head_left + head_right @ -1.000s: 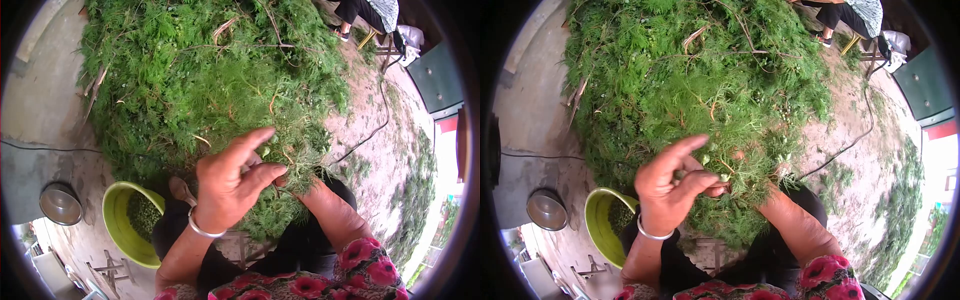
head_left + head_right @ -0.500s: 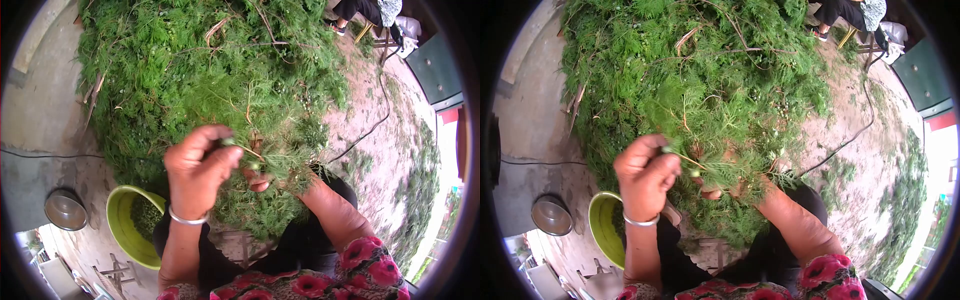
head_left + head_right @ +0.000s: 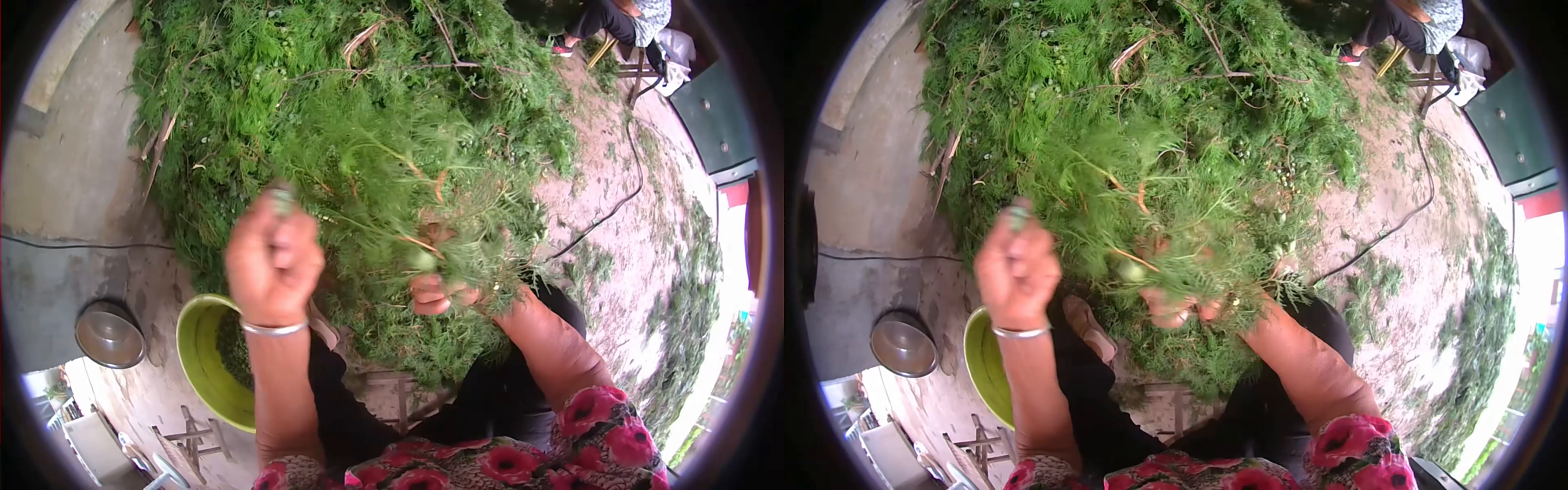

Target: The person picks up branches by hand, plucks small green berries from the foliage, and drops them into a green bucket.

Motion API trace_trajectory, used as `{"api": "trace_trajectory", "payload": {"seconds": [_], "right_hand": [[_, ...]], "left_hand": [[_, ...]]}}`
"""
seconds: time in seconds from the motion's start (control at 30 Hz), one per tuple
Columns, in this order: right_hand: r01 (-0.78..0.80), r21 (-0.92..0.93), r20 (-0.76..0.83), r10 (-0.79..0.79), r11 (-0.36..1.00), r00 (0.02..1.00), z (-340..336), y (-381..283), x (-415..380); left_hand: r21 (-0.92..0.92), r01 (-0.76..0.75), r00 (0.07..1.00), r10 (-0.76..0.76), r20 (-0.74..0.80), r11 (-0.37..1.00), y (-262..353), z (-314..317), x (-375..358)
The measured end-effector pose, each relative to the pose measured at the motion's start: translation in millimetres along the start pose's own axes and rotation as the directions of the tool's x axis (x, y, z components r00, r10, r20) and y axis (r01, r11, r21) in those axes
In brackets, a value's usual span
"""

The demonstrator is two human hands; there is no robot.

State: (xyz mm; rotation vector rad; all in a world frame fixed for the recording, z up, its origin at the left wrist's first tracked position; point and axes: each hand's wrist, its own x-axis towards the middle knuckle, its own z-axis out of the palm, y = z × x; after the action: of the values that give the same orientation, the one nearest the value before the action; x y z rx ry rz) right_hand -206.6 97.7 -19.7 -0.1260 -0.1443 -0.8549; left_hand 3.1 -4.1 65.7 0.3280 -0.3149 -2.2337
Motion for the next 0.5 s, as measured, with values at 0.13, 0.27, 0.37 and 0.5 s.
{"api": "trace_trajectory", "payload": {"seconds": [0.13, 0.27, 0.37, 0.5], "right_hand": [[0.065, -0.066, -0.105, -0.072, 0.996, 0.992, 1.2, 2.2, -5.3], [0.045, -0.041, -0.192, -0.052, 0.998, 0.98, 12.7, -5.2, 2.2], [0.134, -0.061, -0.471, -0.147, 0.989, 0.87, 14.8, -4.1, 2.4], [0.151, -0.063, -0.617, -0.157, 0.987, 0.771, 18.4, -2.3, 2.7]], "left_hand": [[-0.131, -0.132, 0.951, 0.163, 0.264, 0.983, 38.1, 10.5, -6.8], [-0.103, 0.068, 0.976, -0.045, 0.213, 0.992, 11.9, 18.5, -10.9], [-0.067, 0.075, 0.992, -0.068, 0.104, 0.995, -17.8, 27.6, -10.4], [0.757, -0.128, 0.98, 0.2, -0.005, 0.641, -50.8, 35.1, -15.2]]}}
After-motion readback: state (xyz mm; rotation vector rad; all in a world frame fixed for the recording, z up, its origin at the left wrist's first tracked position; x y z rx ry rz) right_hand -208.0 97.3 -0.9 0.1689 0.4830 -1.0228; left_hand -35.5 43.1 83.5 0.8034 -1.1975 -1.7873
